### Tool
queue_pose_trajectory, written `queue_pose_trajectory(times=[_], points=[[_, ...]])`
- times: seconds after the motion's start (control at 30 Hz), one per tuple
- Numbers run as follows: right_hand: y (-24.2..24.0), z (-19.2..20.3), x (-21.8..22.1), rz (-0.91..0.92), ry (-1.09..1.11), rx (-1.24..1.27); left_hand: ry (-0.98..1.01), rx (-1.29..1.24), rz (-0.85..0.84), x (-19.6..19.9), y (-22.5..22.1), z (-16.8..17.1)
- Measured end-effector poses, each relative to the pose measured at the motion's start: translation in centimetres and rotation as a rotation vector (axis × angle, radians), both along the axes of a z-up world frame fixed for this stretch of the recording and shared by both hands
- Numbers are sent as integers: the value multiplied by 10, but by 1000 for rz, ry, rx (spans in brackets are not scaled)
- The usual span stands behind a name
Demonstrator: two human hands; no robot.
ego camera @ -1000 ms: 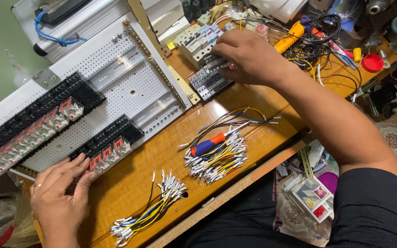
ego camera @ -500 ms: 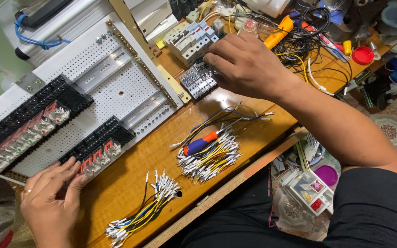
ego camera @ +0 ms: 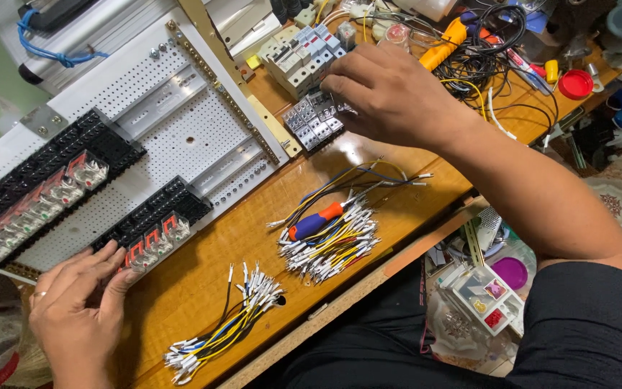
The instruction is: Assembling an electrical relay board by mounting sockets onto a DIN rail and inserting relays into them.
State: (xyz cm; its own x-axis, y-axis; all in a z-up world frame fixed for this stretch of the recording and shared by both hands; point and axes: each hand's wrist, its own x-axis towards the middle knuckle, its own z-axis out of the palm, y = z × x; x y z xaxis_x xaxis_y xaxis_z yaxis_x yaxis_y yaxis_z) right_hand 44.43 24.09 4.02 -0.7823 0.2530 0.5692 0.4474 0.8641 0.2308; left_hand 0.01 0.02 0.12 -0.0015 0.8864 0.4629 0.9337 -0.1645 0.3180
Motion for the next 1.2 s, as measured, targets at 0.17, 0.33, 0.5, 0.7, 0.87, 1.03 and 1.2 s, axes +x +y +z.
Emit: queue_pose_trajectory(times=[0.17, 0.33, 0.5, 0.7, 0.87, 1.03, 1.2], points=[[46, -19, 5, 41, -38, -300, -18, 5, -14, -1, -1, -1], [45, -3, 24, -64, -157, -530, 6, 3, -9, -2, -1, -3], [25, -6, 76, -140, -305, -744, 40, -44, 12, -5, -4, -6], [-9, -29, 97, -350, -382, -817, 103, -141, 39, -2, -4, 1], [-7, -32, 115, -351, -302, -785, 84, -120, 22, -9, 3, -7], [8, -29, 133, -395, -262, -825, 1, -42, -23, -24, 0, -28], [10, -42, 136, -504, -258, -867, 5, -96, 22, -15, -3, -18]])
